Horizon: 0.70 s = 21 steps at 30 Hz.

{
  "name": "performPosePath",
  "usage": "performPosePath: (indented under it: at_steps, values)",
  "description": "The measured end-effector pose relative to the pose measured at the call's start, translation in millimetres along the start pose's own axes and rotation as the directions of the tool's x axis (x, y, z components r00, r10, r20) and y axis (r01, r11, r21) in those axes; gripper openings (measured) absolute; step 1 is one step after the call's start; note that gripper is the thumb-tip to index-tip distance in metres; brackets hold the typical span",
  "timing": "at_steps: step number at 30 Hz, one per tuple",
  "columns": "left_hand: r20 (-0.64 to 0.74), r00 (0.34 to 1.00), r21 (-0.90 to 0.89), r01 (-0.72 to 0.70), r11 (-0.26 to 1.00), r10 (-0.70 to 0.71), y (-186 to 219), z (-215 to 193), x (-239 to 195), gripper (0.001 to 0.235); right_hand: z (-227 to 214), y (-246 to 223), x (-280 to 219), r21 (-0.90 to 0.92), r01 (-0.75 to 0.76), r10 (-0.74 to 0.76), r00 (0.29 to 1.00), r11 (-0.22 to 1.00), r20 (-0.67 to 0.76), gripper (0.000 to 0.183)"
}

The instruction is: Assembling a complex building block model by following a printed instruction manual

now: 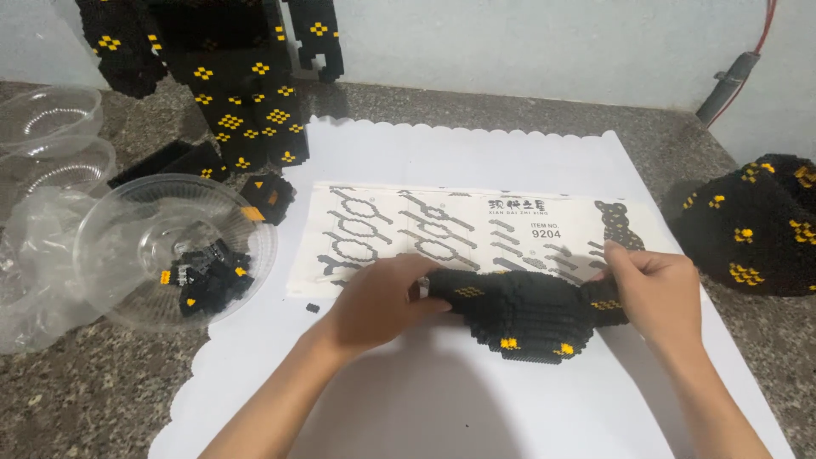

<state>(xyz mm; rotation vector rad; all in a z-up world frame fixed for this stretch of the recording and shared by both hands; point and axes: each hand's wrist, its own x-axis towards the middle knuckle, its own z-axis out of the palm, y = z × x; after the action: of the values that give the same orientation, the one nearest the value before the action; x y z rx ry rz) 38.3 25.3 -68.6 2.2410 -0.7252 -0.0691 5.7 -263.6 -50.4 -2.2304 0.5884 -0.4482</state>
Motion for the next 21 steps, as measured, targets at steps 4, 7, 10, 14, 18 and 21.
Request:
performPosePath:
  at_steps: [4,7,10,14,18,21]
  values:
    - [0.060,0.998,0.111,0.000,0.994,-0.007,-9.4,-8.5,-0.1,0.023,1.4,7.0,4.2,-0.024,0.016,-0.016,1.000,1.000,0.008,0.039]
    - [0.147,0.954,0.195,0.232,0.953,-0.262,-11.9,-26.6,-5.3,0.030,-1.0,-3.4,-3.2,0.007,-0.024,0.024,1.000,1.000,0.001,0.041]
    - [-0.096,0.971,0.307,0.238,0.921,-0.219,-27.0,-31.9,-8.8,0.012,-0.2,0.5,-1.6,-0.007,-0.002,0.002,1.000,1.000,-0.008,0.038]
    - [-0.317,0.938,0.497,0.291,0.818,-0.141,-48.6,-26.8,-14.2,0.022,2.2,12.2,5.7,-0.039,0.035,-0.037,0.999,0.999,-0.028,0.038]
    - [-0.206,0.649,0.335,0.750,0.570,-0.733,-7.9,-73.0,-9.6,0.031,0.5,1.5,-2.1,-0.045,0.005,-0.007,0.999,0.999,-0.036,0.036]
    - [-0.552,0.573,0.187,0.793,0.580,-0.606,-35.4,-105.8,-38.1,0.032,2.1,3.2,-1.2,-0.002,-0.012,0.012,0.999,1.000,-0.035,0.038]
